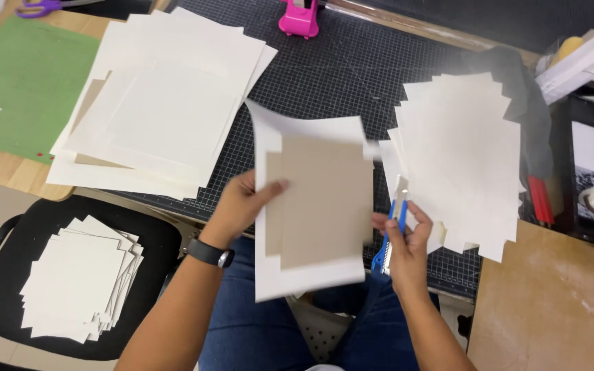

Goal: Trimming the edges of cardboard sheets using a utility knife on a cutting mat

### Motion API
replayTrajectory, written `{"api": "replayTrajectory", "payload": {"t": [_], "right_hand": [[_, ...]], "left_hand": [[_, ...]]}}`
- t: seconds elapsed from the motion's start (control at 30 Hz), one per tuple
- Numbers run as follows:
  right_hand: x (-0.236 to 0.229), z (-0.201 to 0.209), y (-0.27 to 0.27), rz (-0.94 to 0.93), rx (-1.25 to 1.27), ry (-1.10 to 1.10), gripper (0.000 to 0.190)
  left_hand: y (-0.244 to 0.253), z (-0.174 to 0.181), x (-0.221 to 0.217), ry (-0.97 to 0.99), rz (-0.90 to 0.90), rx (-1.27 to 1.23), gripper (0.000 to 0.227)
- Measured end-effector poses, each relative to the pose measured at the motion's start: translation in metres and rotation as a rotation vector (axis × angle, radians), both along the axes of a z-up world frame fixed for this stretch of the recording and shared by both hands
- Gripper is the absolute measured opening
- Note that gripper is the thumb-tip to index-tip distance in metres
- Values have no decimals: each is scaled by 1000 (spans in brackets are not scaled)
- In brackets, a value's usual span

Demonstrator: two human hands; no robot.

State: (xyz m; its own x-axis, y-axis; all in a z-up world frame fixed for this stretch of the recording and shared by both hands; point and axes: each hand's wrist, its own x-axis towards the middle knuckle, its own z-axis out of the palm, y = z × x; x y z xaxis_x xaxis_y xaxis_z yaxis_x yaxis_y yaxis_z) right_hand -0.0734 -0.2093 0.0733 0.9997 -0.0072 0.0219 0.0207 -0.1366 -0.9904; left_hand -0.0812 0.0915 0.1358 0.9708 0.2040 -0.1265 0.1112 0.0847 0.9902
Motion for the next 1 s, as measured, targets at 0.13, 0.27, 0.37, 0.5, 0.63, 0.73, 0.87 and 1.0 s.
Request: {"api": "replayTrajectory", "payload": {"t": [0.13,0.27,0.37,0.5,0.63,0.73,0.87,1.0], "right_hand": [[-1,12,-5,-77,90,-13,47],[-2,11,-5,-44,138,68,44],[1,14,-1,-5,127,142,45],[17,23,-1,32,48,275,60],[40,56,7,44,-2,268,62],[52,81,12,58,-297,129,58],[82,77,19,192,-675,111,57],[122,44,39,296,-907,83,51]], "left_hand": [[8,-9,-4,-167,227,3,33],[-24,-37,-23,10,548,-159,41],[-59,-38,-35,170,611,-488,34],[-86,-39,-39,375,471,-799,39],[-77,-40,-48,448,123,-731,45],[-68,-25,-49,555,-259,-533,48],[-82,-35,-1,192,-286,89,33],[-99,-87,82,-228,-8,1144,31]]}}
